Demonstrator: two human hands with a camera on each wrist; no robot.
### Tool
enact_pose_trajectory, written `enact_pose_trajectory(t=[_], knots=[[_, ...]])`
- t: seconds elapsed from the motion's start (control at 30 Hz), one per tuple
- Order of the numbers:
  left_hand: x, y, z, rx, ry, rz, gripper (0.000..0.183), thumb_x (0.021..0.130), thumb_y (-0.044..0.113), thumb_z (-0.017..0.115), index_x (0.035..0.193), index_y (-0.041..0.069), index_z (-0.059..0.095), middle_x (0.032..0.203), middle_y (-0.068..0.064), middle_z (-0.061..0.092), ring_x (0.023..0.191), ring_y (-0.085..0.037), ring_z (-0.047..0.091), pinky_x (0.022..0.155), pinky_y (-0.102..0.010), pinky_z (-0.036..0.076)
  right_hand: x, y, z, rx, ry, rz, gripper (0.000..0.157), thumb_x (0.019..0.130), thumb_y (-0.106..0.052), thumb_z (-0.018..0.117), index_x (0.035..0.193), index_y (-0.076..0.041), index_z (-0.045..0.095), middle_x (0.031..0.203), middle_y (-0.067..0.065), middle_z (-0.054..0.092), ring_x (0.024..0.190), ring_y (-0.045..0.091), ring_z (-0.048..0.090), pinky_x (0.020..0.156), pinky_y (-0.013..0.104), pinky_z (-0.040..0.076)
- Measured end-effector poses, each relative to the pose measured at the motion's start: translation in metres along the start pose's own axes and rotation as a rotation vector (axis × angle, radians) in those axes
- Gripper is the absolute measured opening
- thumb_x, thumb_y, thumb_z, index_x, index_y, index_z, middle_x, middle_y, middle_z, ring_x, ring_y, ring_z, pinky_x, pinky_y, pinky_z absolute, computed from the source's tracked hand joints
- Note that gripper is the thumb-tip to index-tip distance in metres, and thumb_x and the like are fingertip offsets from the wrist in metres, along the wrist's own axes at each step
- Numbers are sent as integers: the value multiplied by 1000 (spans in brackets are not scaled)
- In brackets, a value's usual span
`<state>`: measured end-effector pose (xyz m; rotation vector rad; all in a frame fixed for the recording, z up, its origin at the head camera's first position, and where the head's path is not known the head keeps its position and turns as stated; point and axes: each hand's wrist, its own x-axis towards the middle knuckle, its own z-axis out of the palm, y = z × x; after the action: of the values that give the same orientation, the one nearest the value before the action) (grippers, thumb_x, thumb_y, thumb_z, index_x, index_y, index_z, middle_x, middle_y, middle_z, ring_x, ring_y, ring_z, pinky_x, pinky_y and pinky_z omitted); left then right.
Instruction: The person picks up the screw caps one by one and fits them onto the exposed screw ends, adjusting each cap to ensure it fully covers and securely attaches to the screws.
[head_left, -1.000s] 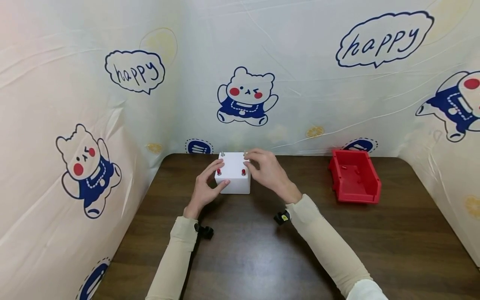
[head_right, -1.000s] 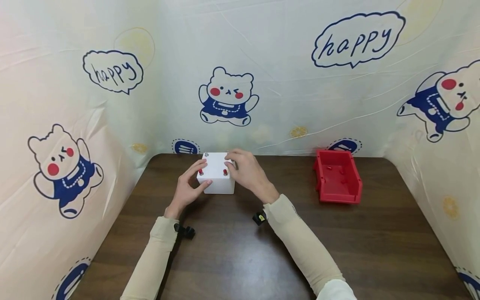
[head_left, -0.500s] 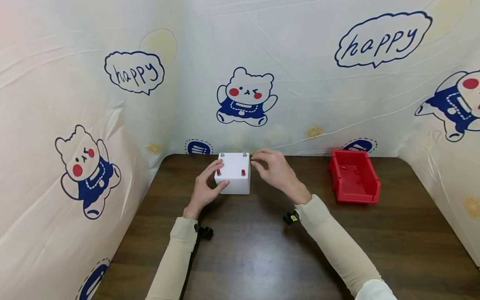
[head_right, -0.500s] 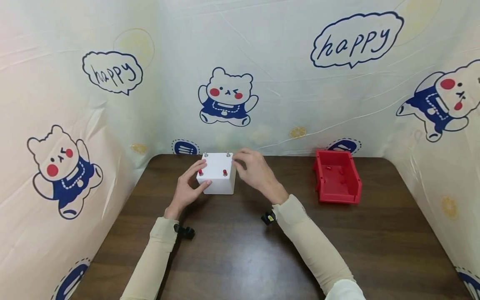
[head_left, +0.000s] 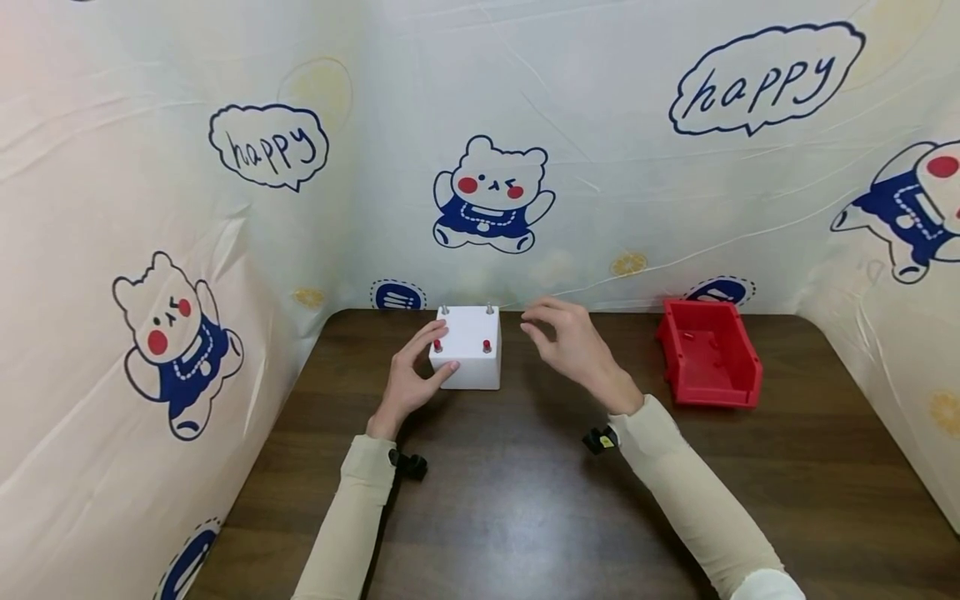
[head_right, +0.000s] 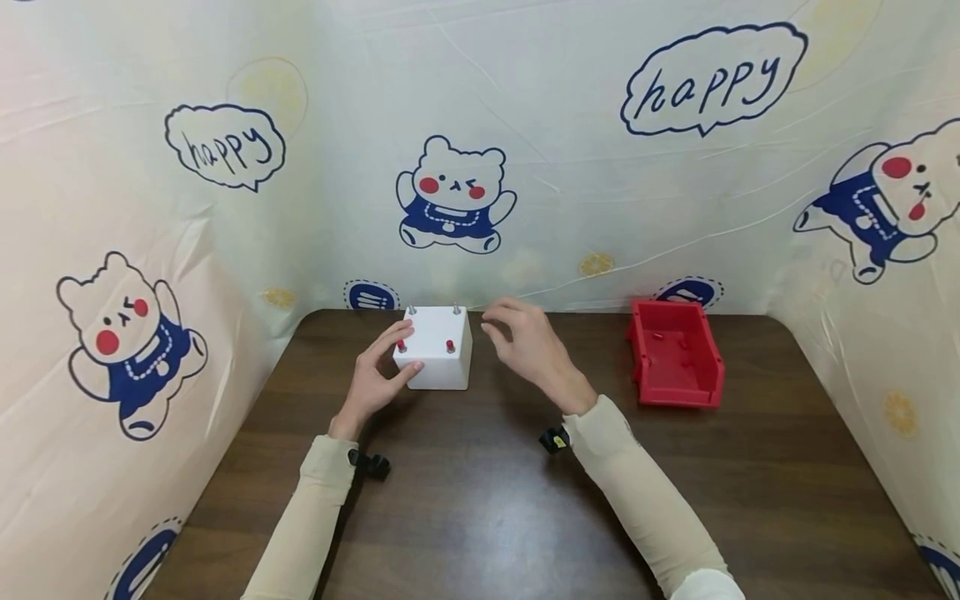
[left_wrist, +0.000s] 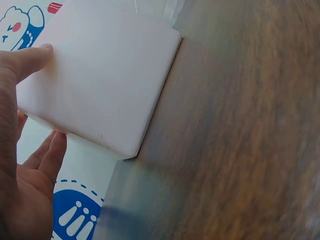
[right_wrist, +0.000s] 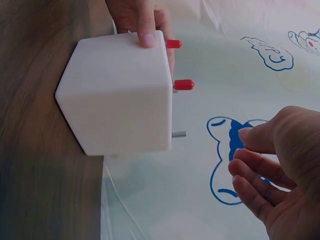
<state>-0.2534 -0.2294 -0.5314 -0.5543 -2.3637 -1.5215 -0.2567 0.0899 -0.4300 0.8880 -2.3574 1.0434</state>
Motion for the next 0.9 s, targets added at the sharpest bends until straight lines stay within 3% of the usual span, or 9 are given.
enact_pose_trajectory(t=[0.53,0.9], knots=[[-1,1,2,2,8,-8,57,92,16,85,145,24,66,161,3,54,151,-23,47,122,-62,40,-18,13,-22,-33,46,-18,14,95,-4,79,109,-2,81,108,12,77,95,29,74,87,46,65],[-1,2,1,14,-4,-9,57,94,18,84,147,28,65,162,6,53,153,-20,46,123,-61,40,-28,19,-35,-19,65,8,17,93,-4,80,110,-3,81,110,12,78,99,29,75,92,49,64]])
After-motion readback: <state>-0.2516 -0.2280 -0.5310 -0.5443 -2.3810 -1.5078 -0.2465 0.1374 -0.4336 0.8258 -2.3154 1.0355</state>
